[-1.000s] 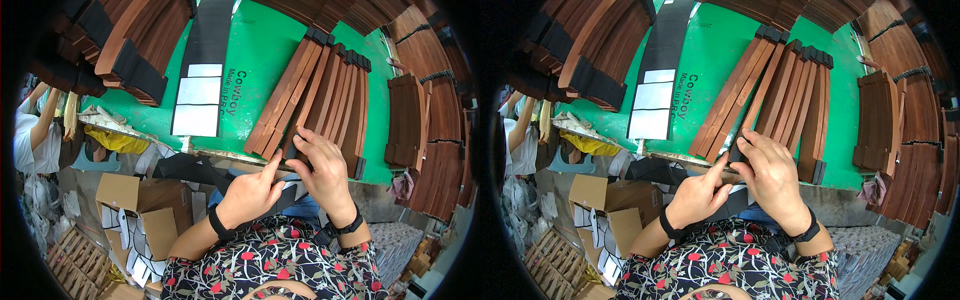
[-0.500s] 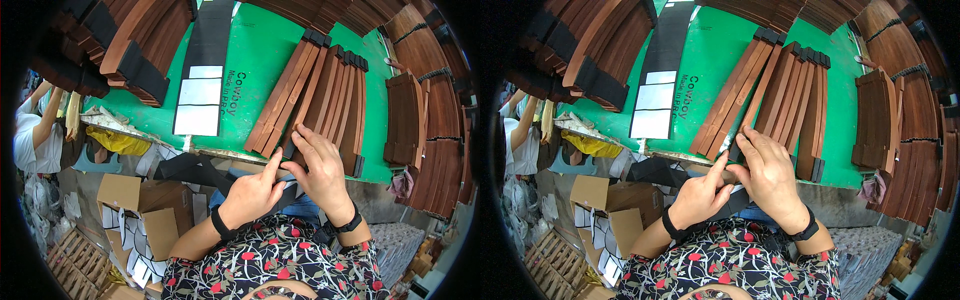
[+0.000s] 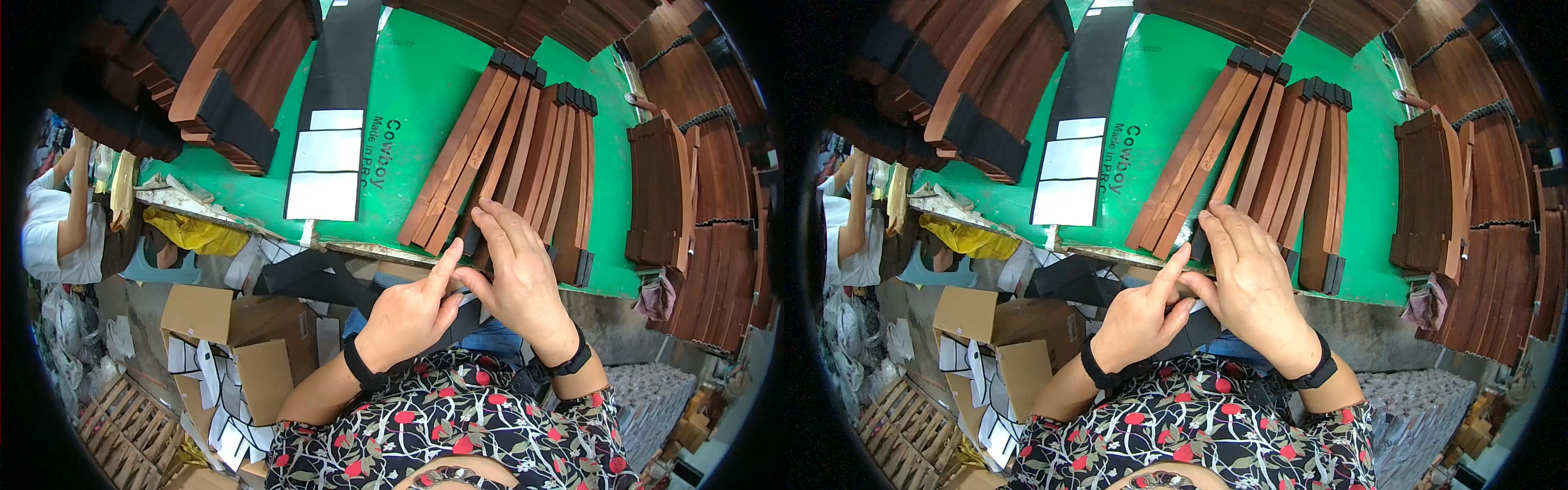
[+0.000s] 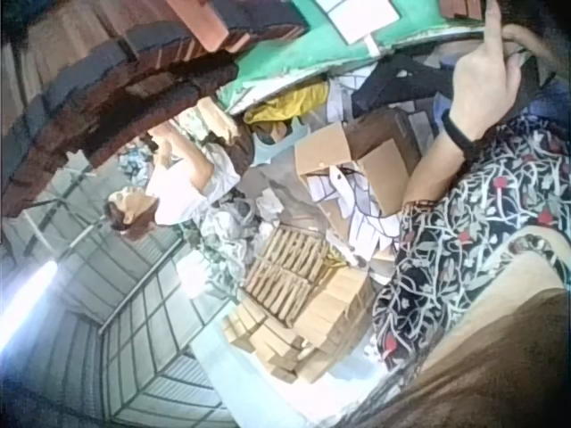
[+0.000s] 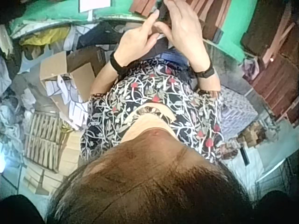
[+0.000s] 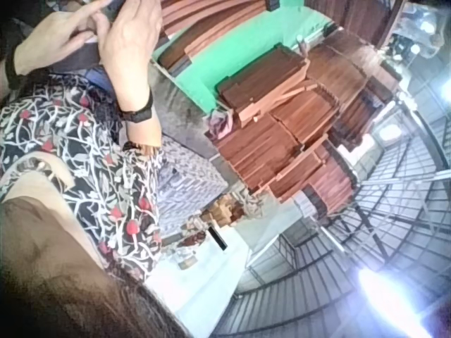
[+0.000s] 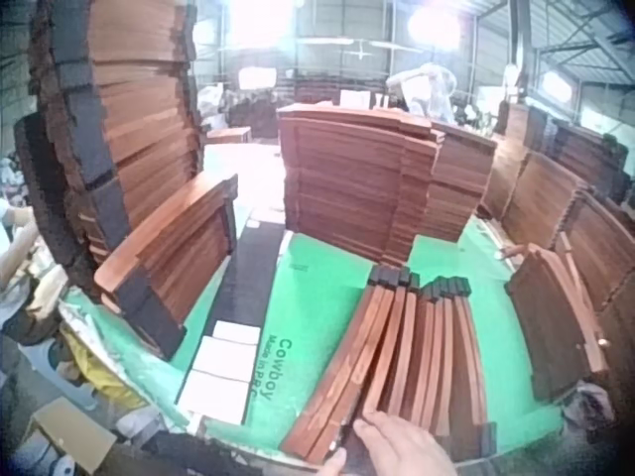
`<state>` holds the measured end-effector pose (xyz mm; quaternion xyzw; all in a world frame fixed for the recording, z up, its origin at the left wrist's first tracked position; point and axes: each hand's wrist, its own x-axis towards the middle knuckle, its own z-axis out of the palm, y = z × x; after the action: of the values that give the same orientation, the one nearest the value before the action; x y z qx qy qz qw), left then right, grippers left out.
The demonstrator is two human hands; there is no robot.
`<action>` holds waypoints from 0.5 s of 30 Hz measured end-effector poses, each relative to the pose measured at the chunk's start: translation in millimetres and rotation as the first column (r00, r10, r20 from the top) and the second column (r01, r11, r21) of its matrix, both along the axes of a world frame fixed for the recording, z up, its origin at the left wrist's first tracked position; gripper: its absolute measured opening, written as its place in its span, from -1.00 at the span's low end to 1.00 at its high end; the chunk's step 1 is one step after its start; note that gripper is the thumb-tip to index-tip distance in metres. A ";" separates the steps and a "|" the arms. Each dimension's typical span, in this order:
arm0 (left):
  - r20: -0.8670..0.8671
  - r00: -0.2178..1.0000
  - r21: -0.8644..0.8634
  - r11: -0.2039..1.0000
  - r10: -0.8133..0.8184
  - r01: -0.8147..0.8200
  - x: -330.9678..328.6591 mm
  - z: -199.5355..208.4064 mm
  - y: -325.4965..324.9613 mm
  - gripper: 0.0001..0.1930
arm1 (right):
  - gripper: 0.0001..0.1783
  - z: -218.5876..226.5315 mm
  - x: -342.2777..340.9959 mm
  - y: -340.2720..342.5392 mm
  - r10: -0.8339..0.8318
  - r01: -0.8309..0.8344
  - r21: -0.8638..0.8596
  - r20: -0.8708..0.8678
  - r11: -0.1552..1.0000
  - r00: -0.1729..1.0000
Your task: Assembling wooden slats into a frame using adhesive tape or connectors.
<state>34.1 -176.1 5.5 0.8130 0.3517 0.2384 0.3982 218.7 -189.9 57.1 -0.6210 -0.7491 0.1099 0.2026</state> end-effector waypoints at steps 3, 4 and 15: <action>0.000 1.000 -0.003 1.000 0.000 0.000 -0.9 1.0 -1.3 -0.20 | -0.17 -4.4 2.6 -3.8 0.000 0.000 0.023 -0.017 1.000 1.000; 0.010 1.000 -0.010 1.000 0.000 0.000 -1.0 1.0 -1.9 -0.20 | -0.17 -5.8 3.8 -4.7 0.001 -0.001 0.025 -0.017 1.000 1.000; 0.126 0.984 -0.004 0.992 0.128 -0.129 -37.5 8.4 -4.0 -0.60 | -0.35 -7.7 3.5 -3.9 0.100 -0.098 0.149 -0.005 0.984 0.995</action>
<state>-3.4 -180.1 13.9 0.7727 0.3773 0.3150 0.4017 222.3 -193.8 49.4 -0.5655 -0.7838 0.0676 0.2476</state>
